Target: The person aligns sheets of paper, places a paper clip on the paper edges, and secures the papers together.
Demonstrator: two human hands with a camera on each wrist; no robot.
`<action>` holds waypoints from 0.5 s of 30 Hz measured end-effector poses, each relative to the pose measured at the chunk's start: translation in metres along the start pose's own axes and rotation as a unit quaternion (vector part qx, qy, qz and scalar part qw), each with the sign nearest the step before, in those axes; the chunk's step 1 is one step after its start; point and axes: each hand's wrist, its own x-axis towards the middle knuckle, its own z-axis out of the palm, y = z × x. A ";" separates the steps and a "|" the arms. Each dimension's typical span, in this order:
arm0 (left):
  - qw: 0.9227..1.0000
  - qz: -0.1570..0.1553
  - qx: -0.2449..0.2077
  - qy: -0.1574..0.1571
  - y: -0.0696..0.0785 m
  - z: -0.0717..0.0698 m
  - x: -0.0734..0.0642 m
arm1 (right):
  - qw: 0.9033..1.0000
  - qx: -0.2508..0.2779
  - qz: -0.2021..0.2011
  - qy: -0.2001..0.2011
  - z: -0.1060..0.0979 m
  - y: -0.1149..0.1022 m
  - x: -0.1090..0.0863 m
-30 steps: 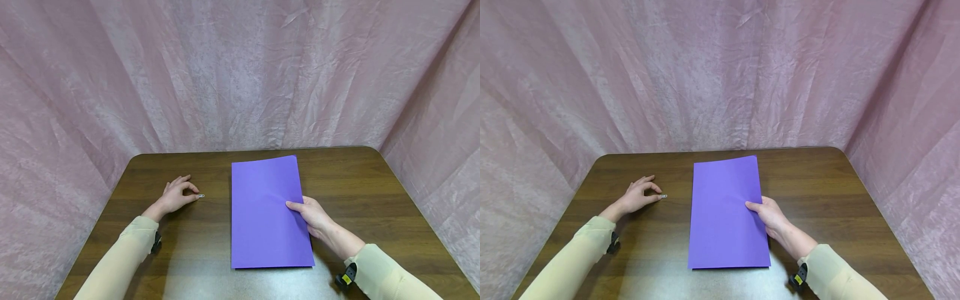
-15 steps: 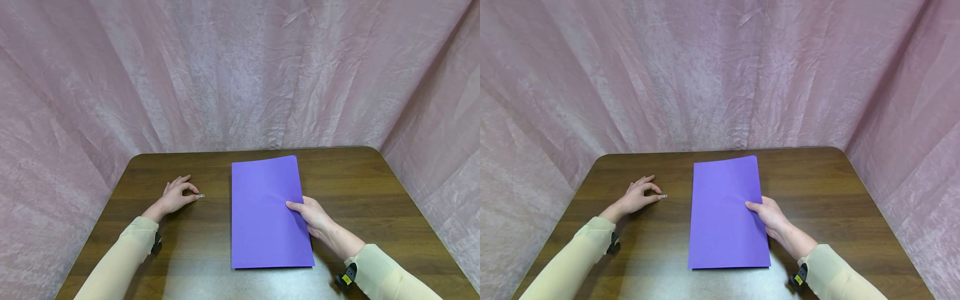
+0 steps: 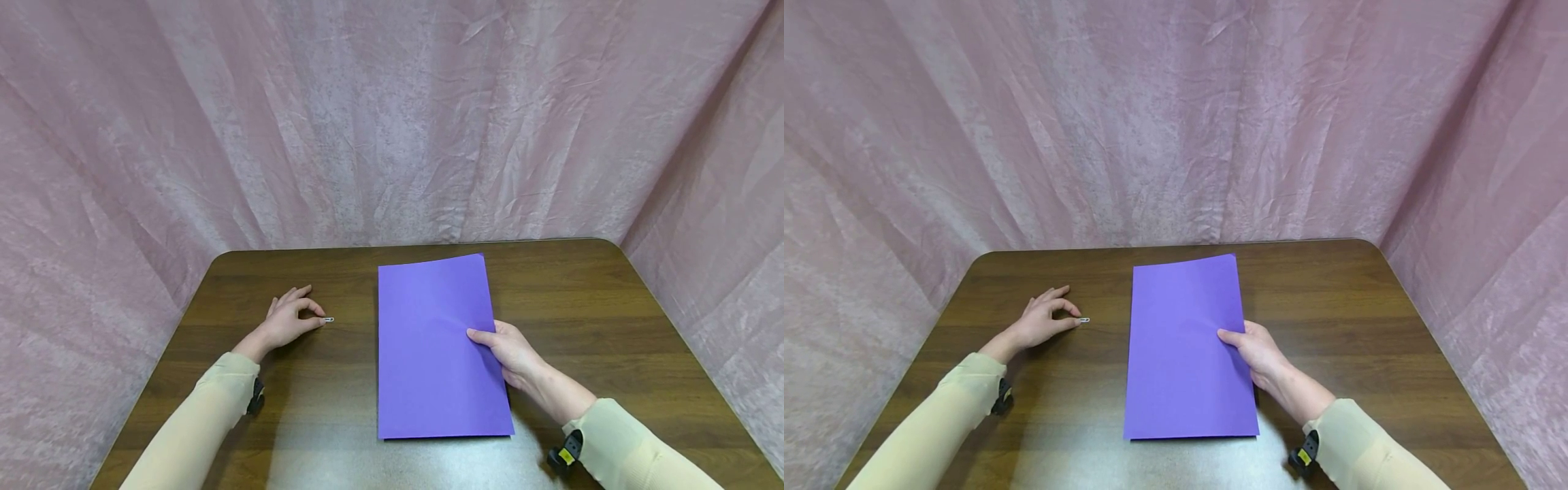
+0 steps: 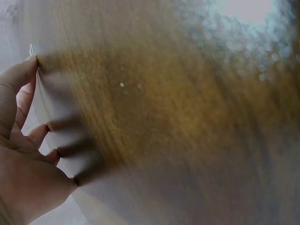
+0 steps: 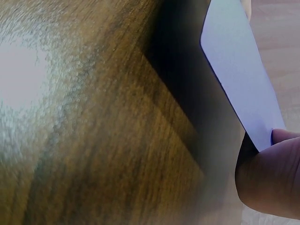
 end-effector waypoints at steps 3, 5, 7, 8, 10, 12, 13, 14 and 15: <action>1.000 -0.001 -0.002 -0.003 0.000 0.000 0.000 | 1.000 0.000 0.000 0.000 0.000 0.000 0.000; 1.000 -0.002 -0.003 -0.005 0.001 -0.001 0.000 | 1.000 0.000 0.000 0.000 0.000 0.000 0.000; 1.000 -0.004 -0.006 -0.007 0.001 -0.001 -0.001 | 1.000 0.000 0.000 -0.001 0.000 0.000 0.000; 1.000 -0.005 -0.006 -0.008 0.001 -0.001 -0.001 | 1.000 0.000 0.001 -0.001 0.000 0.000 0.000; 1.000 -0.006 -0.005 -0.009 0.002 -0.001 -0.001 | 1.000 0.000 0.001 -0.001 0.000 0.000 0.000; 1.000 -0.006 -0.003 -0.009 0.002 -0.001 -0.001 | 1.000 0.000 0.002 0.000 0.000 0.000 0.000; 1.000 -0.006 -0.002 -0.010 0.002 -0.001 -0.001 | 1.000 0.000 0.001 0.000 0.000 0.000 0.000; 1.000 -0.007 -0.001 -0.010 0.002 -0.001 -0.001 | 1.000 0.000 0.002 0.001 0.000 0.000 0.000; 1.000 -0.008 -0.001 -0.011 0.002 -0.001 -0.001 | 1.000 0.000 0.002 0.002 0.000 0.000 0.000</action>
